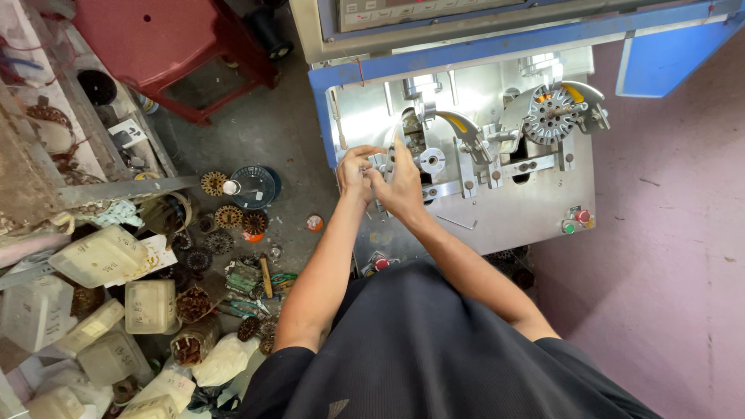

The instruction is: The person uses an Allen key to tighten and loosen screws on a metal machine, adjusting various components and levers. They manipulate a rotating gear mechanism and press control buttons to test the machine's operation.

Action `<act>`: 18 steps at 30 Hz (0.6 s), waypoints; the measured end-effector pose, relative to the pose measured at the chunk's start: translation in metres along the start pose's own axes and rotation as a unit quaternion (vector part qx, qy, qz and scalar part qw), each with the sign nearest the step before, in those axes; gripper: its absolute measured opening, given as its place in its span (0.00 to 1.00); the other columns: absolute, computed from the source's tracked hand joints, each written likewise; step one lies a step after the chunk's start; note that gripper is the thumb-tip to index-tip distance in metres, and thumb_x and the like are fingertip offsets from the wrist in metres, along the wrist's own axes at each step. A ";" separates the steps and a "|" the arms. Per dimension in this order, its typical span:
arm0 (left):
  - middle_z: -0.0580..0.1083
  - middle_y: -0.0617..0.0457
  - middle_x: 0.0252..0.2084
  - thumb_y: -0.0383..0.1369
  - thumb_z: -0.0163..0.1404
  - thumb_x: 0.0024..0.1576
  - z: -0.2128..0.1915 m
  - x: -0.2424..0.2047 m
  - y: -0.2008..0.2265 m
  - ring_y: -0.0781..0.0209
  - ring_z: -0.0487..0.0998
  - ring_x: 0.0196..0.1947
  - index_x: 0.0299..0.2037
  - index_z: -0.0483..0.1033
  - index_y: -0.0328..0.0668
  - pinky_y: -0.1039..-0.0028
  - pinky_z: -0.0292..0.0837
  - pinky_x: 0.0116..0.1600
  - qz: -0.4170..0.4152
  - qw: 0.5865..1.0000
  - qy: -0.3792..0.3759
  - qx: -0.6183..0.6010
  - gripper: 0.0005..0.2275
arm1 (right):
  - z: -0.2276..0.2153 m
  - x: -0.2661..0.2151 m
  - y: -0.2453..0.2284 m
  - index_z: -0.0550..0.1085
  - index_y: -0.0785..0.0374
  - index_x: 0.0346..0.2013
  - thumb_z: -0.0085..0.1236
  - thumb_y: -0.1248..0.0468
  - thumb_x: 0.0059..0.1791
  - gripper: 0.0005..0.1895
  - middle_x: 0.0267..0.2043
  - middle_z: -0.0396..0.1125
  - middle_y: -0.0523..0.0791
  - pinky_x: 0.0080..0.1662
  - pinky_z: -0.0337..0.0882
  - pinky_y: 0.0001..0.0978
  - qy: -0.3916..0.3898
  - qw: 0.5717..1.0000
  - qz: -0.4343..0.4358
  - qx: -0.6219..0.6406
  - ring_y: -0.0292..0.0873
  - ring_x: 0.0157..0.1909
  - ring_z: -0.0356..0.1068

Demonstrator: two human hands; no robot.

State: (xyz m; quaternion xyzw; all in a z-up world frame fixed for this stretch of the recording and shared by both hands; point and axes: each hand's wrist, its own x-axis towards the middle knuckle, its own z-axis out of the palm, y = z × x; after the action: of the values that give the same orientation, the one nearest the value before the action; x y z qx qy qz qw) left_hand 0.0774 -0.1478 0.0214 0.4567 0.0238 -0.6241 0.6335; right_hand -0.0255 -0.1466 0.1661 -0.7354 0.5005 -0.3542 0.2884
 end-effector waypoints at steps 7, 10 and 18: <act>0.78 0.31 0.46 0.15 0.40 0.38 -0.022 0.021 -0.021 0.52 0.73 0.33 0.40 0.66 0.34 0.69 0.67 0.34 0.004 0.999 0.033 -0.023 0.17 | 0.007 -0.001 0.018 0.61 0.73 0.68 0.53 0.75 0.44 0.36 0.59 0.66 0.64 0.61 0.68 0.48 -0.082 0.997 0.006 0.012 0.65 0.60 0.68; 0.77 0.35 0.44 0.14 0.41 0.41 -0.027 0.029 -0.030 0.52 0.75 0.35 0.41 0.66 0.34 0.67 0.70 0.33 0.025 0.997 0.077 -0.015 0.17 | 0.006 0.005 0.018 0.64 0.69 0.67 0.50 0.77 0.43 0.35 0.60 0.68 0.63 0.62 0.68 0.48 -0.125 0.992 -0.008 0.030 0.65 0.61 0.68; 0.76 0.40 0.38 0.21 0.40 0.58 -0.003 0.015 -0.025 0.49 0.79 0.33 0.44 0.67 0.33 0.62 0.76 0.33 0.090 0.957 0.262 -0.085 0.07 | 0.009 0.002 0.019 0.67 0.69 0.61 0.53 0.73 0.51 0.23 0.58 0.69 0.60 0.60 0.72 0.45 -0.112 0.993 0.023 0.036 0.61 0.60 0.71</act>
State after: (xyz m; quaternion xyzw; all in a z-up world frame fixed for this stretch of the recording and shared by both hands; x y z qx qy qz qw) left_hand 0.0618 -0.1524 -0.0030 0.5494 0.2008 -0.4185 0.6948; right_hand -0.0277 -0.1545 0.1466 -0.7479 0.4688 -0.2802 0.3773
